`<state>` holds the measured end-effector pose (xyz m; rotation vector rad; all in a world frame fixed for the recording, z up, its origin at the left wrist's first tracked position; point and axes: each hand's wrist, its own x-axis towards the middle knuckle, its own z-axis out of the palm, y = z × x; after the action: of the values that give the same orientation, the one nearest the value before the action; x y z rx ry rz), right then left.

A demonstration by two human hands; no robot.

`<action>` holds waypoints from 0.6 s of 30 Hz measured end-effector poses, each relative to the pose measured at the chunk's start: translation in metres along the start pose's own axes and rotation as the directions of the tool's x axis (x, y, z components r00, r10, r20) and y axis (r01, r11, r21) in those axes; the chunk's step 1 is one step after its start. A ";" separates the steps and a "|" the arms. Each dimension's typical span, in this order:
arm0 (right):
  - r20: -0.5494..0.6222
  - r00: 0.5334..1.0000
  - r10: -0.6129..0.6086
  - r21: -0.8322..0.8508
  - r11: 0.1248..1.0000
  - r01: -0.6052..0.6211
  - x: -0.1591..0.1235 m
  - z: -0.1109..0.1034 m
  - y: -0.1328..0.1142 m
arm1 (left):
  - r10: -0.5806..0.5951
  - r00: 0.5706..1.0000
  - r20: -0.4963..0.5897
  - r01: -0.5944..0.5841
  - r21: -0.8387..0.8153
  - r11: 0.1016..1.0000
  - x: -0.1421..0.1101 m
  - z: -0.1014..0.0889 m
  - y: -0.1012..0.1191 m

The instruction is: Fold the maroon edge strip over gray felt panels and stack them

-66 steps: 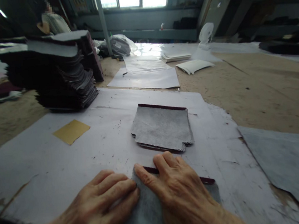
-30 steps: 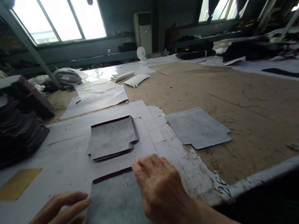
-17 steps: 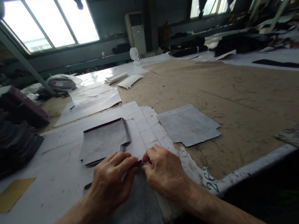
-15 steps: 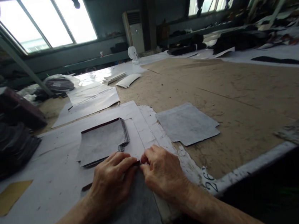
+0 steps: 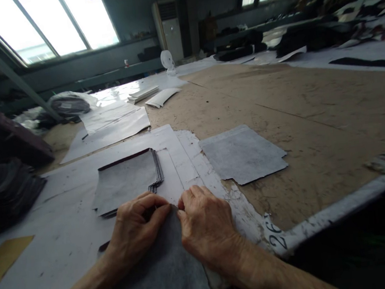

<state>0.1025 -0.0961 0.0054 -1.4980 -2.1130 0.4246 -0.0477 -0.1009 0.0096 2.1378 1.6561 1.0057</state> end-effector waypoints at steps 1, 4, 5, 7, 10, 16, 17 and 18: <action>-0.002 1.000 0.006 0.001 1.000 -0.006 0.000 0.000 0.000 | -0.023 1.000 0.019 0.023 -0.016 1.000 0.000 -0.002 0.000; -0.015 1.000 0.007 0.008 1.000 -0.007 0.000 0.001 0.001 | -0.078 0.990 0.121 0.094 -0.135 0.986 0.001 -0.008 -0.002; -0.019 1.000 0.004 0.009 1.000 -0.003 0.000 0.001 0.001 | -0.082 0.984 0.159 0.112 -0.187 0.976 0.000 -0.010 -0.003; -0.023 1.000 -0.001 0.008 1.000 0.001 0.000 0.001 0.001 | -0.064 0.975 0.213 0.121 -0.269 0.955 0.000 -0.014 -0.005; -0.024 1.000 0.008 0.009 1.000 -0.008 0.001 0.001 0.001 | 0.015 0.980 0.200 0.041 -0.272 0.962 -0.002 -0.017 -0.009; -0.054 0.999 0.011 0.021 1.000 -0.010 0.002 0.002 0.002 | 0.147 0.972 0.182 -0.123 -0.138 0.983 -0.009 -0.014 -0.017; -0.057 0.998 0.015 0.024 1.000 -0.013 0.002 0.003 0.002 | 0.174 0.966 0.193 -0.154 -0.114 0.982 -0.010 -0.014 -0.018; -0.058 0.998 0.018 0.027 1.000 -0.017 0.002 0.003 0.003 | 0.211 0.957 0.200 -0.199 -0.081 0.977 -0.012 -0.013 -0.019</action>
<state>0.1025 -0.0937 0.0022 -1.4970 -2.0432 0.4084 -0.0717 -0.1088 0.0041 2.3211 1.3137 0.8383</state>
